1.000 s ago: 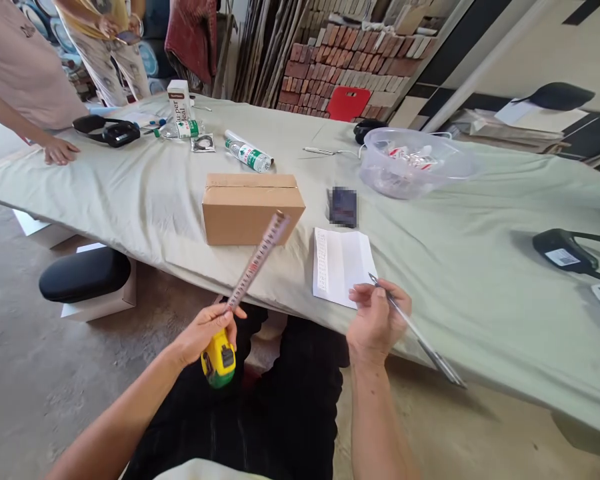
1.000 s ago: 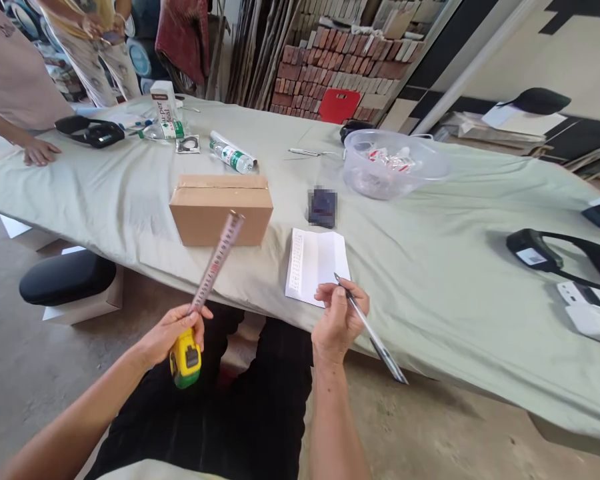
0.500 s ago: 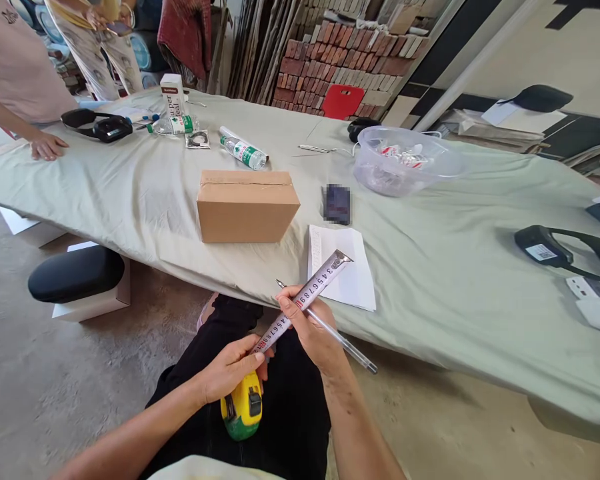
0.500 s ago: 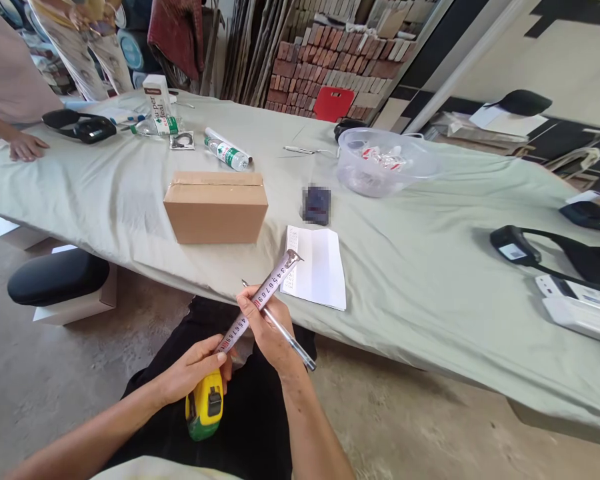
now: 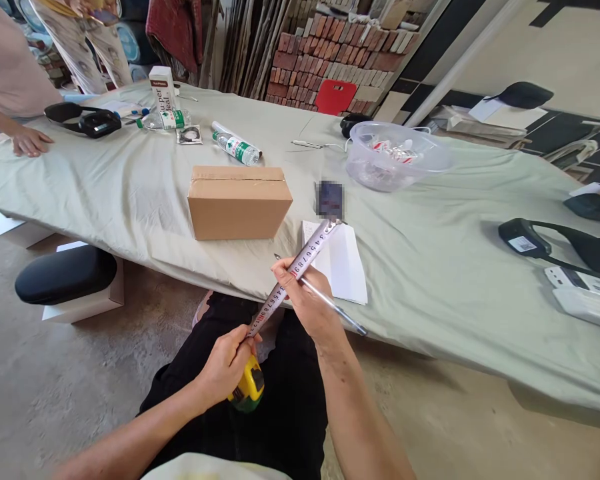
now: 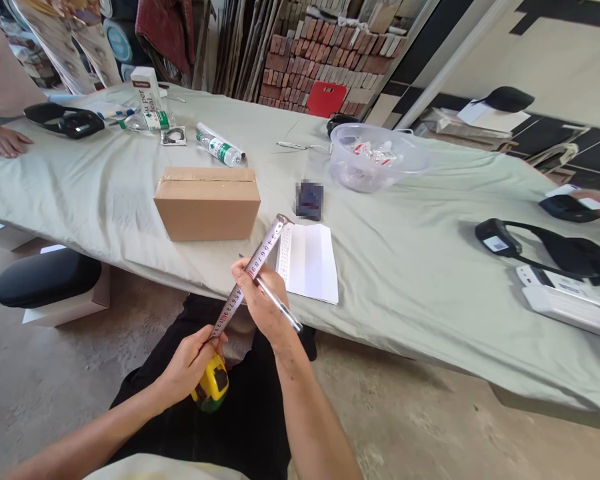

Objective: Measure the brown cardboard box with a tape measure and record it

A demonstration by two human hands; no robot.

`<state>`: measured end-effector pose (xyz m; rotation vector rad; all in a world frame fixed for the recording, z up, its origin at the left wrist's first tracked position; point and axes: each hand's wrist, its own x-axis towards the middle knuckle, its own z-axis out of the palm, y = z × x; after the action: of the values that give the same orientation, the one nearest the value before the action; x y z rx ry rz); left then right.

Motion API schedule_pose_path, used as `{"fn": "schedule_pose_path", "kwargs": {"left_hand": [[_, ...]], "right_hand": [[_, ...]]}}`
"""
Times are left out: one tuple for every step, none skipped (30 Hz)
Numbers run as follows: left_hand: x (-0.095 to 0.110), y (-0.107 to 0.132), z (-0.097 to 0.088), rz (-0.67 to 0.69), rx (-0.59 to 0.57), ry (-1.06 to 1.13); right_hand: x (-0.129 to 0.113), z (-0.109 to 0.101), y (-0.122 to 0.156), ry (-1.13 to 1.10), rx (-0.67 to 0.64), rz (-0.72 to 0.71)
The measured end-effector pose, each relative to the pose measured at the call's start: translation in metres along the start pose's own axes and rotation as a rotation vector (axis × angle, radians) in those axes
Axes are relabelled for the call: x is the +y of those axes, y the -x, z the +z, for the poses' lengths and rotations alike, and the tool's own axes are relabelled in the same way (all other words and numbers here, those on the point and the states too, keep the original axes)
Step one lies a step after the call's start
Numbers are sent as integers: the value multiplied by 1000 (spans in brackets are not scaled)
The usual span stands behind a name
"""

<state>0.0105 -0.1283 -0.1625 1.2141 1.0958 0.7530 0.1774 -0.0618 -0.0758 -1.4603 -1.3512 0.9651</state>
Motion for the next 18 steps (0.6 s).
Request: {"fn": "schedule_pose_path", "kwargs": {"left_hand": [[0, -1, 0, -15, 5, 59], [0, -2, -1, -33, 2, 121], [2, -3, -4, -53, -8, 180], [4, -4, -9, -69, -17, 234], [8, -6, -16, -75, -22, 281], [14, -9, -24, -68, -16, 328], [20, -12, -34, -32, 23, 370], [28, -16, -44, 15, 80, 407], [36, -21, -54, 51, 154, 422], [44, -26, -64, 87, 225, 423], [51, -30, -72, 128, 284, 423], [57, -34, -79, 167, 343, 429], [62, -37, -84, 193, 388, 432], [65, -39, -87, 203, 411, 433], [67, -40, -89, 194, 418, 433], [68, -40, -90, 168, 407, 433], [69, -40, -90, 135, 387, 434], [68, -39, -89, 106, 375, 439]], "right_hand": [[-3, -2, -3, -9, -30, -4], [-4, -5, -6, -31, -72, -10], [-5, -9, -9, -65, -121, -21], [-4, -14, -13, -109, -164, -35], [-2, -19, -18, -151, -183, -49], [1, -25, -23, -186, -165, -66], [4, -30, -30, -206, -104, -75], [7, -35, -37, -211, -16, -81], [10, -38, -44, -203, 69, -88], [12, -40, -52, -182, 136, -102], [14, -41, -60, -153, 185, -131], [15, -41, -69, -117, 218, -173], [15, -39, -78, -80, 240, -222], [15, -37, -87, -43, 254, -273], [16, -34, -96, -8, 260, -317], [16, -31, -105, 24, 255, -353], [18, -28, -114, 55, 239, -380], [20, -25, -122, 87, 213, -404]]}}
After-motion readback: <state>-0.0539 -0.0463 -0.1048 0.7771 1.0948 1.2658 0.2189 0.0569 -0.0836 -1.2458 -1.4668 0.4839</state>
